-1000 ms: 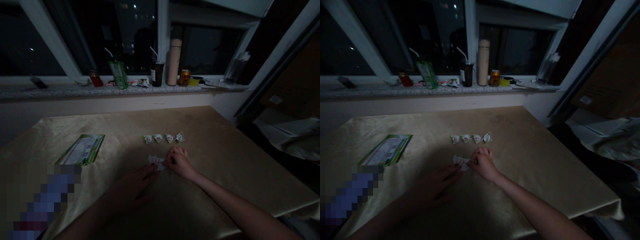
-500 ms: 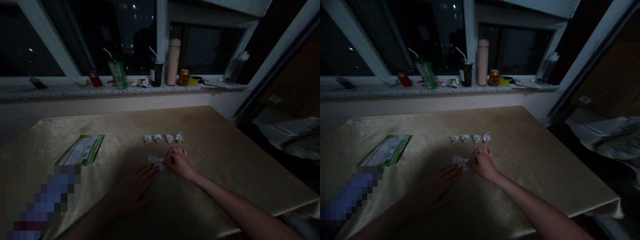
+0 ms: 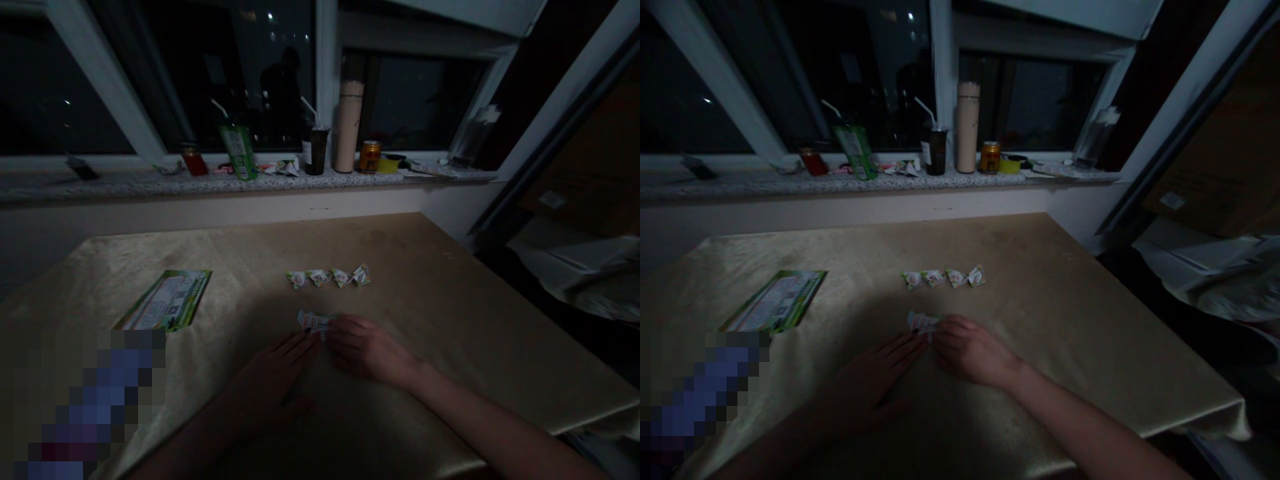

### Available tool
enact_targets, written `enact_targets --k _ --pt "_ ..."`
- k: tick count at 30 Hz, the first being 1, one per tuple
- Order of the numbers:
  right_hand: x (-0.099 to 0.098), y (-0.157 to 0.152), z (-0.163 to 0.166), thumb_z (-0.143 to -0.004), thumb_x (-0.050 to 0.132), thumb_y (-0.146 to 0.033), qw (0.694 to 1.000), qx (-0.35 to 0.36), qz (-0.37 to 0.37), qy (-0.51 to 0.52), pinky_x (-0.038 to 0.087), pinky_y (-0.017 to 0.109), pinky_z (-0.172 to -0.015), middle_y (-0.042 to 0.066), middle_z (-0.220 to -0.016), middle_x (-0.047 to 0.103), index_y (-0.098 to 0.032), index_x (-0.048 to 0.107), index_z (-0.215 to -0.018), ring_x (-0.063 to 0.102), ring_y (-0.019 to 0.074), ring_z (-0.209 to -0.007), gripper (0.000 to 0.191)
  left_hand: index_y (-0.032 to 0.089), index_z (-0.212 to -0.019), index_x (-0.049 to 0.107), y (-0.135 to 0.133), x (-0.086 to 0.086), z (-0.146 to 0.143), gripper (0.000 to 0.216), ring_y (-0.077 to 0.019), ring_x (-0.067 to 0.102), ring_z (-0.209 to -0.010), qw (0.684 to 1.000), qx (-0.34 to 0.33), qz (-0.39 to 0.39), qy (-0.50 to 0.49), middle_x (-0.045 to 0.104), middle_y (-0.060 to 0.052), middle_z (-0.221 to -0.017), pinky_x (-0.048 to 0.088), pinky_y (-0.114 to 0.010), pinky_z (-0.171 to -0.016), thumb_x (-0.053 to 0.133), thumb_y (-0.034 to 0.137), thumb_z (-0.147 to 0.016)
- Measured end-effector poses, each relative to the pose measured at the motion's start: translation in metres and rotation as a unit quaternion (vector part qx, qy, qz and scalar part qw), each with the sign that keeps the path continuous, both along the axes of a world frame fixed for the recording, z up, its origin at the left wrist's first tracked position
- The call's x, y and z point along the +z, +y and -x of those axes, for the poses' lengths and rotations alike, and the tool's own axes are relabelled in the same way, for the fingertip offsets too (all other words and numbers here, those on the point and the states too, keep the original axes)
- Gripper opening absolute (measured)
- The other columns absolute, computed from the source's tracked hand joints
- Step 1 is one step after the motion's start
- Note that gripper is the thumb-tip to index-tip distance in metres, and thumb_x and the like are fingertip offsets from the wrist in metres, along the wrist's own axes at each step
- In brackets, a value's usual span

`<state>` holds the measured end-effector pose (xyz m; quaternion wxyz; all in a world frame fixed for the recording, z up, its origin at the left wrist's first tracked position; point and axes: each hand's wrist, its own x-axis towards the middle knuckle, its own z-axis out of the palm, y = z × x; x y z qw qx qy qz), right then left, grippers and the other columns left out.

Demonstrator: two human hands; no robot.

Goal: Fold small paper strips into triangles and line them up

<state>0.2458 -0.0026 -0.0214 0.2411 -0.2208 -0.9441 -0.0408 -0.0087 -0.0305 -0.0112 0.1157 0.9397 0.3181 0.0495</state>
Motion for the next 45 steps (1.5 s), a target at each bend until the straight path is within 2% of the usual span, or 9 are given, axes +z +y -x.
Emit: enact_targets --k 3,11,15,23,30,33,39,45 --pt "-0.004 -0.005 0.004 -0.094 0.045 -0.025 1.000 -0.011 0.008 0.000 0.046 0.027 -0.098 0.005 -0.110 0.068 -0.015 0.063 -0.109 0.061 0.0151 -0.104 0.026 0.022 -0.148 0.015 0.001 -0.001 0.000 0.074 -0.0256 0.028 -0.136 1.000 -0.004 -0.001 0.008 0.025 -0.006 -0.152 0.024 -0.041 -0.111 0.047 0.052 -0.089" --pt "-0.011 -0.010 0.008 -0.093 0.047 -0.026 0.998 -0.050 0.034 0.016 0.051 0.028 -0.092 0.006 -0.111 0.069 -0.016 0.063 -0.111 0.065 0.0166 -0.099 0.026 0.021 -0.148 0.015 0.009 0.008 0.006 0.072 -0.0257 0.027 -0.137 0.999 -0.045 0.006 0.027 0.023 -0.008 -0.153 0.026 -0.040 -0.110 0.045 0.052 -0.091" --pt "-0.015 -0.011 0.011 -0.092 0.048 -0.025 0.997 -0.066 0.033 0.011 0.051 0.029 -0.093 0.006 -0.110 0.069 -0.016 0.063 -0.109 0.066 0.0162 -0.098 0.024 0.021 -0.149 0.014 0.010 0.008 0.006 0.074 -0.0266 0.027 -0.137 0.999 -0.047 -0.003 0.027 0.023 -0.009 -0.152 0.026 -0.041 -0.110 0.047 0.050 -0.090" --pt "-0.018 -0.018 0.024 -0.089 0.049 -0.015 0.994 -0.105 -0.011 -0.010 0.052 0.031 -0.090 0.009 -0.100 0.071 -0.012 0.064 -0.103 0.066 0.0188 -0.093 0.021 0.020 -0.146 0.022 0.001 0.004 -0.001 0.064 -0.0244 0.034 -0.134 0.999 -0.023 -0.044 0.003 0.035 -0.007 -0.148 0.025 -0.039 -0.111 0.046 0.043 -0.092" --pt "-0.019 -0.019 0.022 -0.092 0.047 -0.022 0.995 -0.098 -0.010 0.017 0.053 0.029 -0.088 0.008 -0.100 0.071 -0.015 0.064 -0.102 0.066 0.0181 -0.094 0.022 0.023 -0.148 0.017 0.002 0.007 0.001 0.069 -0.0255 0.030 -0.135 1.000 -0.025 -0.012 0.015 0.030 -0.006 -0.150 0.024 -0.041 -0.111 0.047 0.046 -0.091" --pt "-0.019 -0.019 0.023 -0.091 0.046 -0.019 0.994 -0.104 -0.013 0.017 0.053 0.031 -0.088 0.009 -0.100 0.071 -0.013 0.064 -0.102 0.066 0.0185 -0.094 0.022 0.023 -0.148 0.019 0.001 0.008 0.000 0.066 -0.0251 0.029 -0.136 1.000 -0.015 -0.010 0.024 0.030 -0.005 -0.150 0.022 -0.041 -0.112 0.045 0.047 -0.092" --pt "-0.022 -0.017 0.023 -0.089 0.048 -0.013 0.994 -0.110 0.000 0.028 0.043 0.034 -0.102 0.006 -0.099 0.072 -0.016 0.065 -0.099 0.067 0.0165 -0.092 0.020 0.022 -0.148 0.017 -0.001 0.010 -0.001 0.067 -0.0243 0.026 -0.137 1.000 -0.010 -0.005 0.028 0.028 -0.006 -0.151 0.019 -0.041 -0.112 0.045 0.047 -0.092" --pt "-0.019 -0.018 0.020 -0.088 0.047 -0.012 0.992 -0.117 0.016 0.053 0.044 0.034 -0.101 0.006 -0.096 0.072 -0.015 0.064 -0.099 0.068 0.0161 -0.089 0.020 0.022 -0.148 0.015 -0.001 0.008 0.000 0.067 -0.0243 0.025 -0.138 1.000 -0.010 0.003 0.023 0.025 -0.005 -0.152 0.018 -0.041 -0.113 0.044 0.046 -0.093"
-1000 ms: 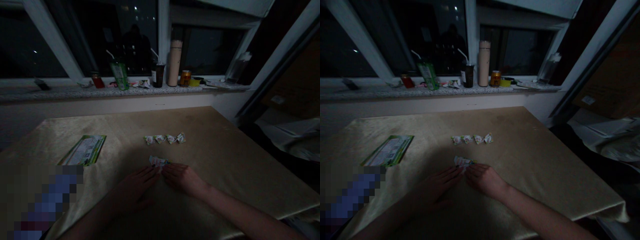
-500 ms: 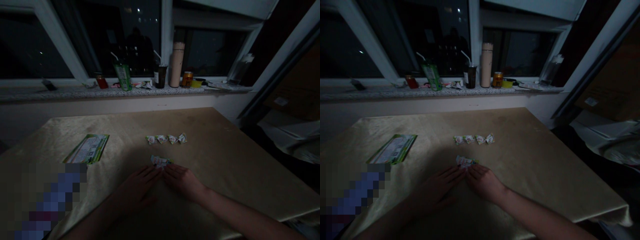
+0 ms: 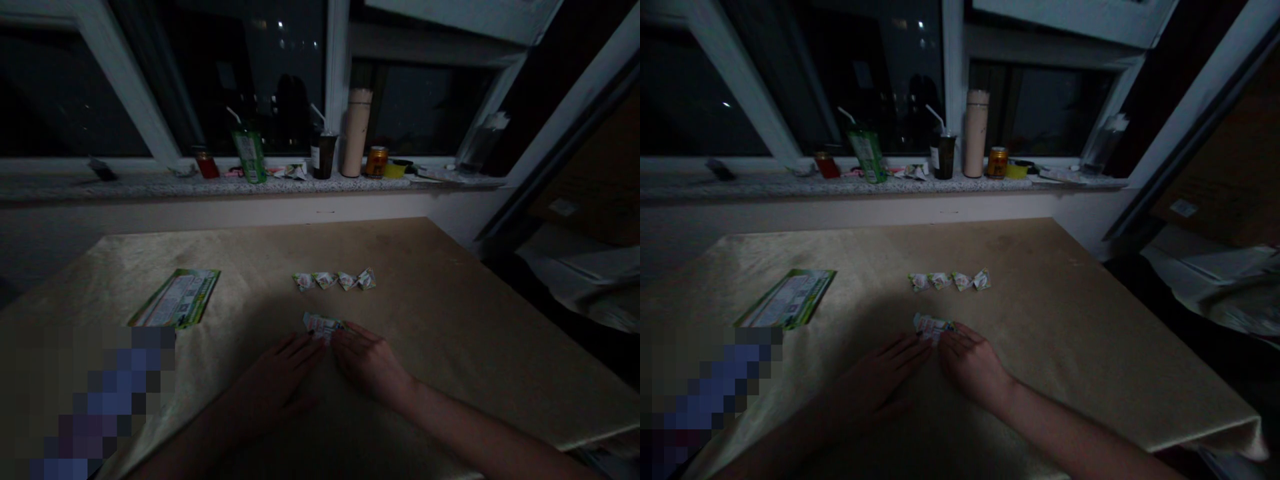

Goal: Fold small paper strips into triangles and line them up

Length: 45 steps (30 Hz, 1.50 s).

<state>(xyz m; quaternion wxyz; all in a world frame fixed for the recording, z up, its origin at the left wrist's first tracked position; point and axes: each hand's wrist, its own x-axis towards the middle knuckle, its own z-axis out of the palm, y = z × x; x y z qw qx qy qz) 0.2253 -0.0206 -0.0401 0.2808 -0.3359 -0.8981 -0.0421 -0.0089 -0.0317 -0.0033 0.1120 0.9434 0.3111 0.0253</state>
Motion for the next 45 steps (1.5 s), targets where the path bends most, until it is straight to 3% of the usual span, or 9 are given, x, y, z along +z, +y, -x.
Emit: enact_targets --k 5,10,15,19,22,25,27,38,45 --pt "0.008 0.001 -0.005 -0.088 0.045 -0.012 1.000 -0.004 0.028 0.010 0.045 0.034 -0.101 0.006 -0.096 0.072 -0.016 0.066 -0.092 0.068 0.0155 -0.087 0.022 0.022 -0.148 0.016 -0.001 0.001 0.000 0.068 -0.0241 0.025 -0.138 1.000 0.002 0.006 0.001 0.024 -0.005 -0.152 0.019 -0.041 -0.113 0.045 0.047 -0.092" --pt "0.007 0.004 -0.011 -0.088 0.045 -0.012 1.000 -0.025 -0.002 -0.009 0.048 0.037 -0.098 0.008 -0.097 0.072 -0.015 0.068 -0.091 0.068 0.0181 -0.091 0.023 0.023 -0.148 0.016 -0.001 0.002 0.001 0.069 -0.0247 0.026 -0.137 1.000 -0.001 0.002 -0.014 0.026 -0.005 -0.152 0.018 -0.042 -0.113 0.046 0.049 -0.092" --pt "0.002 0.011 -0.022 -0.087 0.048 -0.012 0.993 -0.095 -0.047 -0.044 0.052 0.039 -0.091 0.015 -0.099 0.071 -0.009 0.069 -0.094 0.067 0.0244 -0.096 0.023 0.023 -0.148 0.017 -0.001 0.001 0.003 0.069 -0.0263 0.027 -0.137 1.000 0.006 0.007 -0.014 0.026 -0.004 -0.152 0.021 -0.043 -0.112 0.046 0.049 -0.091" --pt "0.007 0.015 -0.028 -0.090 0.046 -0.013 0.990 -0.128 -0.044 -0.046 0.052 0.039 -0.091 0.016 -0.100 0.070 -0.009 0.069 -0.097 0.067 0.0241 -0.096 0.025 0.024 -0.147 0.021 0.001 0.001 0.005 0.065 -0.0267 0.030 -0.135 1.000 0.000 0.010 -0.025 0.030 -0.004 -0.150 0.022 -0.044 -0.112 0.046 0.048 -0.092" --pt "0.014 0.014 -0.024 -0.091 0.046 -0.018 0.995 -0.092 -0.035 -0.019 0.050 0.038 -0.094 0.013 -0.110 0.068 -0.012 0.066 -0.108 0.064 0.0226 -0.103 0.026 0.025 -0.147 0.020 0.002 0.000 0.005 0.066 -0.0268 0.030 -0.135 0.999 -0.006 0.006 -0.032 0.031 -0.004 -0.150 0.022 -0.043 -0.112 0.047 0.047 -0.092" --pt "0.017 0.012 -0.019 -0.092 0.048 -0.025 0.997 0.058 0.013 -0.049 0.040 0.037 -0.105 0.007 -0.119 0.065 -0.019 0.060 -0.119 0.055 0.0183 -0.117 0.030 0.026 -0.148 0.018 0.003 0.000 0.004 0.069 -0.0271 0.030 -0.135 1.000 -0.009 0.006 -0.018 0.030 -0.005 -0.150 0.022 -0.043 -0.112 0.048 0.048 -0.090" --pt "0.017 0.012 -0.018 -0.092 0.049 -0.030 0.992 0.103 0.037 -0.069 0.034 0.040 -0.109 0.005 -0.121 0.064 -0.021 0.058 -0.121 0.050 0.0176 -0.123 0.032 0.026 -0.148 0.017 0.003 0.000 0.003 0.069 -0.0273 0.028 -0.136 1.000 -0.009 0.003 -0.004 0.030 -0.005 -0.150 0.022 -0.044 -0.112 0.048 0.048 -0.090" --pt "0.023 0.017 -0.019 -0.091 0.051 -0.028 0.995 0.058 0.054 -0.057 0.030 0.048 -0.107 0.002 -0.125 0.060 -0.028 0.068 -0.103 0.046 0.0215 -0.124 0.021 0.024 -0.148 0.019 0.002 -0.002 0.003 0.065 -0.0266 0.030 -0.135 1.000 -0.010 -0.008 -0.010 0.030 -0.005 -0.150 0.023 -0.042 -0.111 0.045 0.047 -0.092" --pt "0.017 0.019 -0.027 -0.091 0.051 -0.026 0.996 0.048 0.066 -0.019 0.029 0.048 -0.107 0.001 -0.120 0.063 -0.027 0.068 -0.103 0.046 0.0216 -0.123 0.022 0.027 -0.148 0.018 0.004 0.004 0.006 0.062 -0.0242 0.031 -0.135 1.000 -0.007 -0.003 -0.002 0.029 -0.002 -0.151 0.023 -0.042 -0.111 0.046 0.040 -0.094"
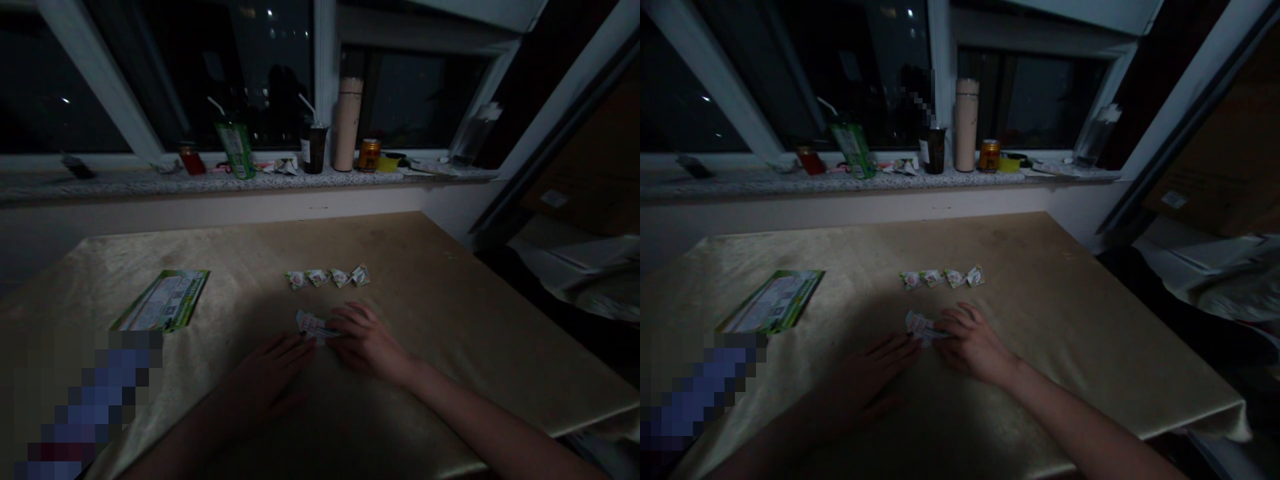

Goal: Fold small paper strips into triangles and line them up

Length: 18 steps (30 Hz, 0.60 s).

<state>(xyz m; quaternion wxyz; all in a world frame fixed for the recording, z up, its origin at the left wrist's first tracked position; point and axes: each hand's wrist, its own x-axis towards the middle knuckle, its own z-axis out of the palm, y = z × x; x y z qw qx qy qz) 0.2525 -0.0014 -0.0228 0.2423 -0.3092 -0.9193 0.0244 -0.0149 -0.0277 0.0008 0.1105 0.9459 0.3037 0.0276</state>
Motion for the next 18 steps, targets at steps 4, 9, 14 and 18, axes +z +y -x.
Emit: enact_targets --k 4,9,14,18 --pt "0.0038 0.0011 -0.0059 -0.090 0.050 -0.023 1.000 -0.004 0.026 -0.003 0.031 0.046 -0.106 0.000 -0.116 0.065 -0.026 0.068 -0.104 0.046 0.0210 -0.123 0.022 0.027 -0.147 0.021 0.0033 0.0008 0.0014 0.058 -0.0244 0.032 -0.135 1.000 -0.003 0.004 0.022 0.031 -0.003 -0.150 0.025 -0.043 -0.110 0.042 0.043 -0.095" --pt "0.0045 0.0034 -0.0087 -0.089 0.050 -0.018 0.998 0.013 0.062 0.018 0.037 0.042 -0.104 0.002 -0.115 0.067 -0.022 0.068 -0.103 0.051 0.0191 -0.120 0.024 0.028 -0.148 0.018 0.0050 -0.0008 0.0035 0.057 -0.0230 0.032 -0.135 1.000 -0.012 0.006 0.012 0.029 -0.002 -0.150 0.024 -0.041 -0.111 0.040 0.041 -0.097" --pt "-0.0021 0.0043 -0.0082 -0.088 0.047 -0.013 0.993 0.048 0.095 0.048 0.042 0.035 -0.104 0.007 -0.118 0.065 -0.016 0.067 -0.104 0.059 0.0167 -0.112 0.026 0.027 -0.147 0.020 0.0067 -0.0018 0.0055 0.059 -0.0233 0.031 -0.135 1.000 -0.013 0.013 0.013 0.028 -0.003 -0.150 0.025 -0.040 -0.111 0.044 0.042 -0.095" --pt "-0.0041 0.0034 -0.0085 -0.089 0.047 -0.015 0.994 0.045 0.077 0.056 0.044 0.033 -0.102 0.009 -0.116 0.066 -0.015 0.067 -0.103 0.061 0.0174 -0.109 0.025 0.028 -0.147 0.021 0.0084 -0.0030 0.0069 0.058 -0.0223 0.032 -0.135 1.000 -0.024 0.008 0.008 0.029 -0.002 -0.150 0.025 -0.038 -0.111 0.044 0.040 -0.095"
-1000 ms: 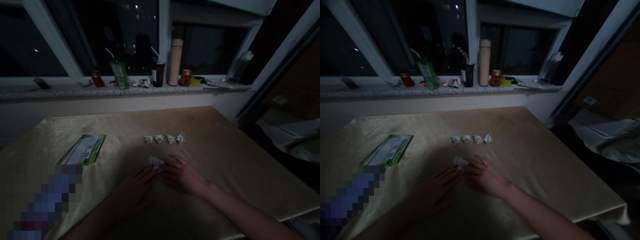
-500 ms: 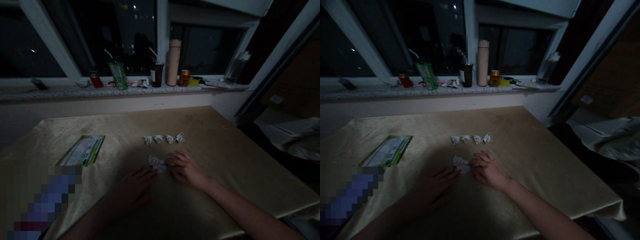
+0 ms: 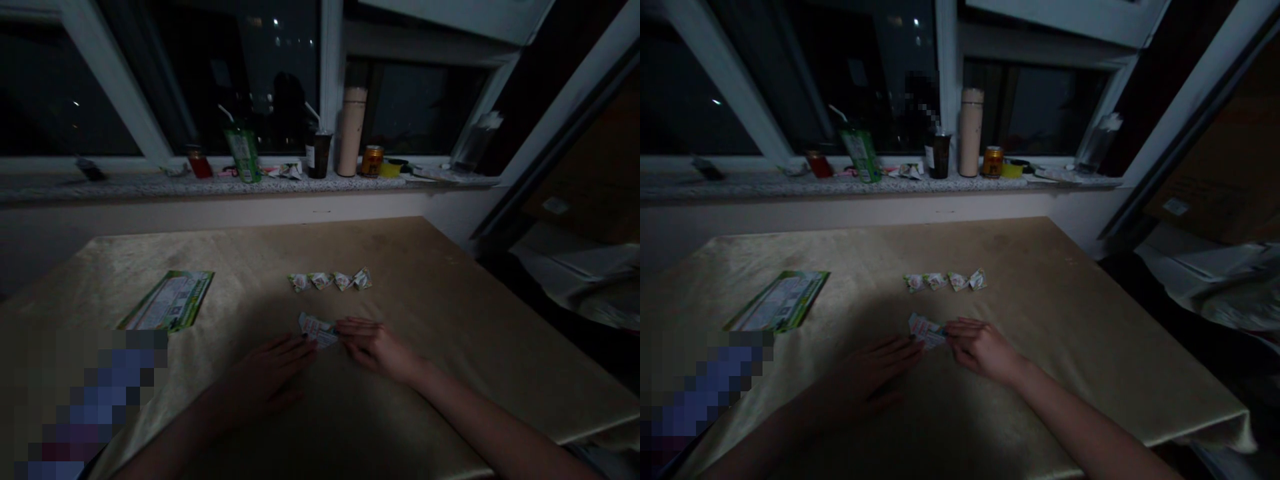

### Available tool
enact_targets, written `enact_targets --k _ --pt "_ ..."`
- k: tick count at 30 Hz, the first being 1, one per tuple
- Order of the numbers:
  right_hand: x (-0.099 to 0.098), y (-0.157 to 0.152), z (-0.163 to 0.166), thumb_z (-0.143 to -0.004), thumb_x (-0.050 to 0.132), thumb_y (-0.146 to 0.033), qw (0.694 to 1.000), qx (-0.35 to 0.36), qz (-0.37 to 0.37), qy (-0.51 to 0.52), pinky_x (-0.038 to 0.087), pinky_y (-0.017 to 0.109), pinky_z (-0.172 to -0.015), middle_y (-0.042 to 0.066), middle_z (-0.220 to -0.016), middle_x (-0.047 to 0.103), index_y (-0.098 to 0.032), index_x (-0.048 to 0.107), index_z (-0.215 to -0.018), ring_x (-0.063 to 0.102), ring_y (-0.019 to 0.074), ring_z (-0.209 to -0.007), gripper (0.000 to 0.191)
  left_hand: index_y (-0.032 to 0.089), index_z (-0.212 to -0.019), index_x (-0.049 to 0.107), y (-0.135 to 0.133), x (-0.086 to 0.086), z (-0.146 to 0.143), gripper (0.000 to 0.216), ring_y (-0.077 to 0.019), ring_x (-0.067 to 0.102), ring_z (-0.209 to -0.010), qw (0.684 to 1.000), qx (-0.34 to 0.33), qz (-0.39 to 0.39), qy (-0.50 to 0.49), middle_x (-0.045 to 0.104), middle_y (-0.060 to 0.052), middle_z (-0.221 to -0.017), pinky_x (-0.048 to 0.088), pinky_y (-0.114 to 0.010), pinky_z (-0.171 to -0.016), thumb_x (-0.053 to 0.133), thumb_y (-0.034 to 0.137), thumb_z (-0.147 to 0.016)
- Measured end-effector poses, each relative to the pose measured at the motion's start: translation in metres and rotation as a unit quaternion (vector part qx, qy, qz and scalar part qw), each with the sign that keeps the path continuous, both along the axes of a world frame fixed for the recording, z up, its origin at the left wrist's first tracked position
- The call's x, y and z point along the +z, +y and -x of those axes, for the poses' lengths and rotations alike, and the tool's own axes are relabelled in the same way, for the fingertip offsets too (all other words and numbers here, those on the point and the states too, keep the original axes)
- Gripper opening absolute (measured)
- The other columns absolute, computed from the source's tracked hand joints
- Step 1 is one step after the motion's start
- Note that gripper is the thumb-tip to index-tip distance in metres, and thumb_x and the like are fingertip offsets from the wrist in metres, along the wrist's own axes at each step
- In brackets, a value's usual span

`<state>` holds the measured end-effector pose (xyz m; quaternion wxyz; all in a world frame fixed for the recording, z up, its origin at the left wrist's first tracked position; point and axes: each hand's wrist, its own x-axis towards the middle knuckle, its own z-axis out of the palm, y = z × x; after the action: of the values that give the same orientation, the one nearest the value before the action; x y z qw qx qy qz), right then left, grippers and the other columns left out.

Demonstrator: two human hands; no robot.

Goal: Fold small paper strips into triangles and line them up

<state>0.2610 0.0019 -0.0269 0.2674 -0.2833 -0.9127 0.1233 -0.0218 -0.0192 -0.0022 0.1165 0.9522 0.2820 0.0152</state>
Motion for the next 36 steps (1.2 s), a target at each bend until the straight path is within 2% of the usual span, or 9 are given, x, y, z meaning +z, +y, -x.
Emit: enact_targets --k 4,7,10,14,16,18,20,30,36 --pt "0.001 -0.004 0.002 -0.089 0.047 -0.017 0.999 -0.008 -0.047 -0.025 0.043 0.038 -0.102 0.010 -0.113 0.067 -0.016 0.066 -0.103 0.062 0.0192 -0.107 0.024 0.028 -0.146 0.023 0.003 -0.003 0.003 0.056 -0.0228 0.032 -0.135 0.999 -0.007 -0.039 -0.001 0.032 -0.002 -0.149 0.021 -0.040 -0.112 0.042 0.041 -0.095" --pt "0.002 -0.012 0.010 -0.089 0.049 -0.022 0.997 0.026 -0.065 -0.036 0.038 0.039 -0.105 0.011 -0.115 0.066 -0.017 0.064 -0.107 0.059 0.0195 -0.111 0.024 0.024 -0.145 0.029 0.006 -0.007 0.004 0.056 -0.0255 0.032 -0.135 0.995 0.034 -0.089 0.003 0.034 -0.005 -0.148 0.018 -0.044 -0.112 0.042 0.045 -0.095" --pt "0.004 -0.023 0.023 -0.088 0.050 -0.022 0.994 0.084 -0.043 -0.045 0.032 0.036 -0.109 0.010 -0.115 0.066 -0.018 0.060 -0.114 0.056 0.0176 -0.115 0.028 0.023 -0.141 0.037 0.010 -0.011 0.001 0.052 -0.0274 0.031 -0.134 0.989 0.089 -0.118 0.010 0.037 -0.007 -0.147 0.017 -0.048 -0.111 0.041 0.045 -0.095" --pt "0.006 -0.030 0.034 -0.089 0.052 -0.027 0.989 0.137 0.007 -0.054 0.013 0.044 -0.115 0.006 -0.123 0.062 -0.021 0.053 -0.123 0.048 0.0183 -0.123 0.034 0.025 -0.141 0.036 0.011 -0.013 -0.009 0.055 -0.0280 0.029 -0.134 0.986 0.121 -0.117 -0.001 0.036 -0.007 -0.147 0.019 -0.048 -0.110 0.045 0.049 -0.092" --pt "0.006 -0.025 0.032 -0.090 0.051 -0.023 0.992 0.118 0.022 -0.023 0.020 0.041 -0.113 0.003 -0.113 0.067 -0.023 0.057 -0.117 0.053 0.0161 -0.116 0.027 0.026 -0.141 0.037 0.012 -0.014 -0.014 0.055 -0.0281 0.029 -0.134 0.985 0.130 -0.117 -0.004 0.037 -0.007 -0.146 0.020 -0.048 -0.110 0.046 0.049 -0.091" --pt "0.005 -0.016 0.026 -0.089 0.052 -0.020 0.997 0.062 0.029 0.035 0.037 0.032 -0.101 0.003 -0.102 0.069 -0.023 0.062 -0.106 0.059 0.0139 -0.104 0.020 0.026 -0.140 0.038 0.012 -0.014 -0.016 0.050 -0.0275 0.031 -0.133 0.984 0.133 -0.122 -0.005 0.037 -0.007 -0.146 0.022 -0.048 -0.109 0.044 0.044 -0.094" --pt "0.003 -0.006 0.019 -0.085 0.061 -0.026 0.997 0.003 0.032 0.066 0.041 0.034 -0.094 0.005 -0.106 0.068 -0.022 0.062 -0.107 0.057 0.0180 -0.107 0.022 0.028 -0.139 0.039 0.013 -0.014 -0.017 0.044 -0.0265 0.033 -0.132 0.984 0.126 -0.129 -0.009 0.037 -0.006 -0.146 0.024 -0.047 -0.108 0.041 0.038 -0.096" --pt "0.000 0.004 0.018 -0.075 0.073 -0.029 0.995 -0.053 0.064 0.060 0.040 0.035 -0.083 0.003 -0.092 0.067 -0.023 0.068 -0.089 0.058 0.0197 -0.092 0.016 0.023 -0.124 0.054 0.015 -0.010 -0.019 0.038 -0.0200 0.054 -0.110 0.993 0.076 -0.083 -0.031 0.060 -0.002 -0.126 0.036 -0.037 -0.096 0.042 0.010 -0.091" --pt "-0.001 0.009 0.025 -0.067 0.080 -0.030 0.992 -0.071 0.085 0.060 0.039 0.033 -0.081 0.002 -0.092 0.066 -0.022 0.067 -0.085 0.057 0.0194 -0.091 0.023 0.024 -0.124 0.054 0.016 -0.012 -0.015 0.033 -0.0215 0.054 -0.106 0.990 0.100 -0.073 -0.064 0.062 -0.002 -0.123 0.037 -0.037 -0.092 0.049 0.024 -0.092"
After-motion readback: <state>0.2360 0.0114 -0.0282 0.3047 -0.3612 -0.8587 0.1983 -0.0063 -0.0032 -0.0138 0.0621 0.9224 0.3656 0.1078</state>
